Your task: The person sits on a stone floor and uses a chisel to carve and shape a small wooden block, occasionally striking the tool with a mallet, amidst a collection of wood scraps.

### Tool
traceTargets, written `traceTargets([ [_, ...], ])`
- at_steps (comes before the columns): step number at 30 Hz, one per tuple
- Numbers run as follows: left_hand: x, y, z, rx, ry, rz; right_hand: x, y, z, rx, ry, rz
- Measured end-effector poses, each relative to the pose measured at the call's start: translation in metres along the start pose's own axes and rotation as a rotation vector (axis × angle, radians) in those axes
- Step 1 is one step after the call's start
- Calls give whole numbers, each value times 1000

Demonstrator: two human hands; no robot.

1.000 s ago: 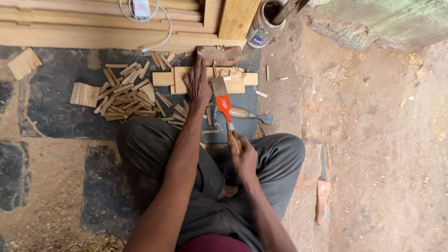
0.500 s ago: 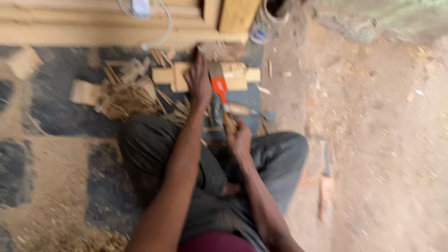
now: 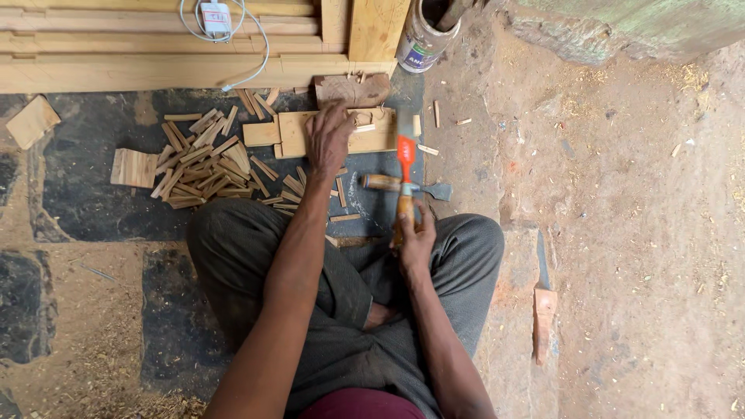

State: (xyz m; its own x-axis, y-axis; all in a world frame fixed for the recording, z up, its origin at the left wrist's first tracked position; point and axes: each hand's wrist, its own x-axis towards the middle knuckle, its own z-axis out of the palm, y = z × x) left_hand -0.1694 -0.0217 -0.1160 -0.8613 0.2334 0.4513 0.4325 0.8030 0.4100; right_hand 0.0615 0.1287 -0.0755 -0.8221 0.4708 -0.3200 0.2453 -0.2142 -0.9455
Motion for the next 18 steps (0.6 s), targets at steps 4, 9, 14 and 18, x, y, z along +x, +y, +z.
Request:
traceTargets([
  [4,17,6,-1,-566,175,-351,-2,9,18,-101,6,79],
  [9,27,17,-16,-1301,67,-636,-5,6,30,-168,-18,50],
  [14,30,18,-20,-1463,-11,-492,-3,1,32,-181,-23,36],
  [18,32,17,-18,-1552,-89,-445,-1,-2,35,-201,-2,51],
])
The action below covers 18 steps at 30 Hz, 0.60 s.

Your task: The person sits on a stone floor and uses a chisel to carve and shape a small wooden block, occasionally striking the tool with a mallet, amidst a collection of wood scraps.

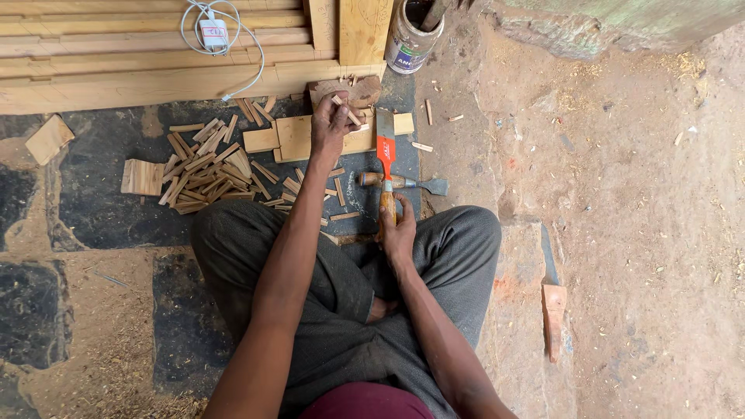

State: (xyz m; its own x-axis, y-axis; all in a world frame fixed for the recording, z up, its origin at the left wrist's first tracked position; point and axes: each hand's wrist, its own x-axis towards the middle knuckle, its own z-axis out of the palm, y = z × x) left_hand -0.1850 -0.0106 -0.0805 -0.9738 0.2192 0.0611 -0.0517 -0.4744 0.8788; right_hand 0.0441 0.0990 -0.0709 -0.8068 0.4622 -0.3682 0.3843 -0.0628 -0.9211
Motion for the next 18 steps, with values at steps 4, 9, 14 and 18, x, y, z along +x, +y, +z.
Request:
traceTargets([
  [4,0,3,0,-58,-66,7,0,-3,1,-9,-3,28],
  [9,1,5,-1,-168,-112,-31,1,-4,0,3,-10,32],
  [14,-1,7,-2,-235,-128,-44,0,-6,0,4,-14,32],
  [18,-3,12,1,-273,-150,-78,-1,-9,0,-18,-12,40],
])
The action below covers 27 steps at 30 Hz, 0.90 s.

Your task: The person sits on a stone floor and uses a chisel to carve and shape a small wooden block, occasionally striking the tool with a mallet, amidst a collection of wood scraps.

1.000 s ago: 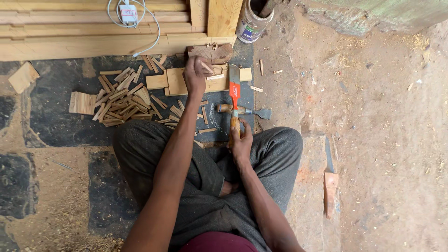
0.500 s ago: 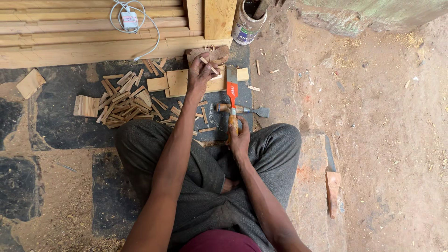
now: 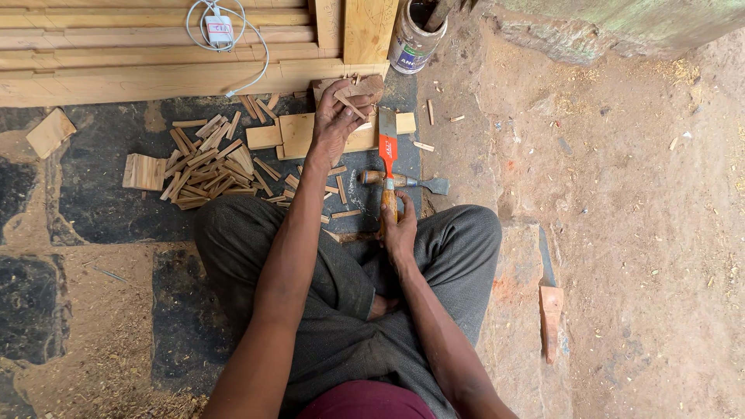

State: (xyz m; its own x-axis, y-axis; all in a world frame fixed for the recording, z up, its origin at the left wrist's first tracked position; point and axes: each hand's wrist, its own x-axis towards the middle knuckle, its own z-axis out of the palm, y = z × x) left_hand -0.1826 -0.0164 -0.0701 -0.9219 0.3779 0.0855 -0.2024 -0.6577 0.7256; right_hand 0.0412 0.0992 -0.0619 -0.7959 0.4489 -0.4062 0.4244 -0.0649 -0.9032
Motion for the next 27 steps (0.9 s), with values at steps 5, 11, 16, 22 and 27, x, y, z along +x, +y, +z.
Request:
traceTargets([
  [5,-3,4,6,29,43,17,-1,-4,0,-48,-4,12],
  [11,-2,0,1,112,117,21,-1,-4,-1,-49,-6,13],
  [16,3,-4,-6,79,187,60,-1,-3,-1,-39,-16,1],
  [22,2,-6,-8,151,279,-14,1,-1,-1,-48,-16,1],
  [27,3,-4,-3,99,260,50,1,0,-1,-44,-23,-6],
])
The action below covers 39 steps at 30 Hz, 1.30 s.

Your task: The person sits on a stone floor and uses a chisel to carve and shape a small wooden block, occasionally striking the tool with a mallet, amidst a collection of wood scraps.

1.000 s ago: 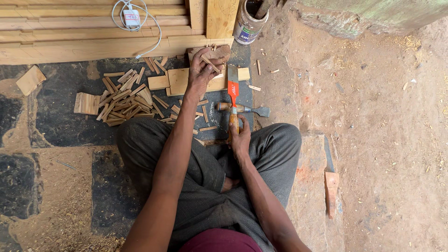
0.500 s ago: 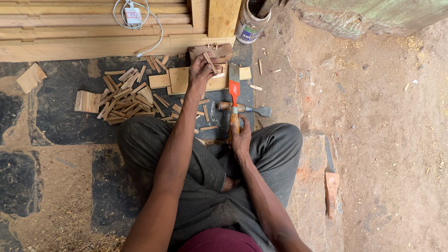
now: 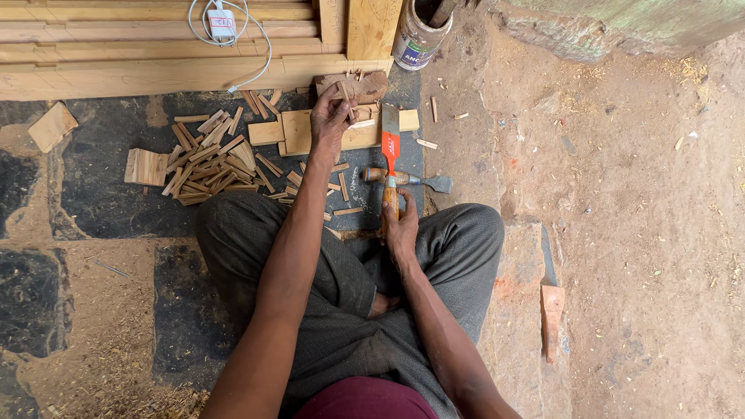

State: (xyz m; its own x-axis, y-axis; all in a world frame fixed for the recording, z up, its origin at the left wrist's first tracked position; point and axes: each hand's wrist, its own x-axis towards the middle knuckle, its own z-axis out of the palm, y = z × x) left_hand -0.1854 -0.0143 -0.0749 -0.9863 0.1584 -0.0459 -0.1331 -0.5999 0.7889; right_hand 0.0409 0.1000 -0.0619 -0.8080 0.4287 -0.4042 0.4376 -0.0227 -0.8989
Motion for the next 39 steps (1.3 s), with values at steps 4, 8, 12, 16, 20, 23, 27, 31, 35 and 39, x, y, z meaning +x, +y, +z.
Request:
traceTargets([
  [4,-4,4,1,1,-3,1,-1,-1,1,-12,11,28],
  [8,-3,4,0,69,69,-15,-1,-2,1,-5,10,36],
  [12,-3,0,-4,250,226,253,-3,-4,1,22,-3,22],
  [16,-8,-5,-12,1001,352,459,-5,-7,0,34,-7,25],
  [20,-12,-15,-14,1214,208,619,-7,-10,1,9,2,56],
  [23,-17,-23,-12,1366,132,529,-7,-10,2,31,2,50],
  [27,-24,-29,-14,1462,43,536,-11,-8,1,25,29,-24],
  [31,-25,-29,-17,1563,53,469,-22,-4,0,-145,65,10],
  [35,-24,-29,-19,1585,23,522,-32,0,4,-283,59,-38],
  [39,-27,-27,-22,1551,37,537,-38,2,8,-354,89,-210],
])
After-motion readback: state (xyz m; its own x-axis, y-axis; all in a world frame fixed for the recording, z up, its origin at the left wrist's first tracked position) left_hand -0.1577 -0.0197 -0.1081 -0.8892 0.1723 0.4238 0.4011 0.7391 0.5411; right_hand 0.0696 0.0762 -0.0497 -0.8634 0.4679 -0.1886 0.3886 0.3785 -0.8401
